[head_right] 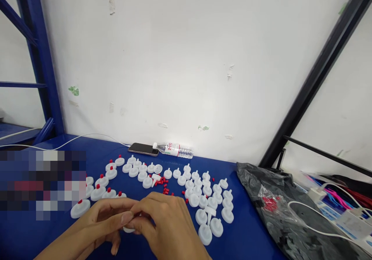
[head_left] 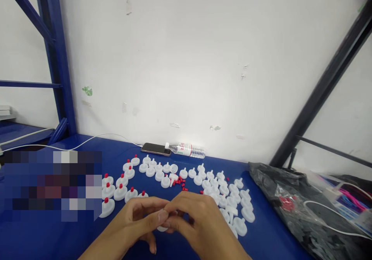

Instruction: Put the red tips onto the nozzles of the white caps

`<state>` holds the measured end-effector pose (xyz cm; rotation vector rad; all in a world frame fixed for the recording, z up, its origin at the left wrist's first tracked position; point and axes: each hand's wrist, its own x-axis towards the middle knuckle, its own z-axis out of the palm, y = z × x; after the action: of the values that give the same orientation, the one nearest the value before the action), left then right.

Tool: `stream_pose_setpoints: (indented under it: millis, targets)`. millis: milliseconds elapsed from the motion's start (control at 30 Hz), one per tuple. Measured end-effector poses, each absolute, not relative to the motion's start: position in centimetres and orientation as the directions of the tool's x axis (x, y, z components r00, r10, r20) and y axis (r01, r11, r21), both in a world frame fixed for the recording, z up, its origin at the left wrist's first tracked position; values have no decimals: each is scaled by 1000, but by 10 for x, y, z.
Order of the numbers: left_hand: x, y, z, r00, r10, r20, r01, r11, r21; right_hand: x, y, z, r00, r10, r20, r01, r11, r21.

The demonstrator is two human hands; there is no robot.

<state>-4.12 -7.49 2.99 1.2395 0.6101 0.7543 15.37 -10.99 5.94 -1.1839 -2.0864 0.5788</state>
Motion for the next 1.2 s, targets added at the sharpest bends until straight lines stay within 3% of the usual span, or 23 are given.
stream_pose_setpoints:
  millis: [233,467,800,1200]
  targets:
    - [-43,-73,26,673,737,53,-253,162,954,152,-106,59,-389,858,335,565,510,-649]
    - [-41,-74,25,581,814,-15,-253,198,947,152,-107,56,-380,861,338,615,508,-603]
    - [-40,-77,25,628,777,42,-113,38,993,155,-113,64,-420,840,345,579,540,-611]
    - [-43,-75,6,574,819,-3,3,2,1000,155,-114,64,-452,831,325,581,551,-599]
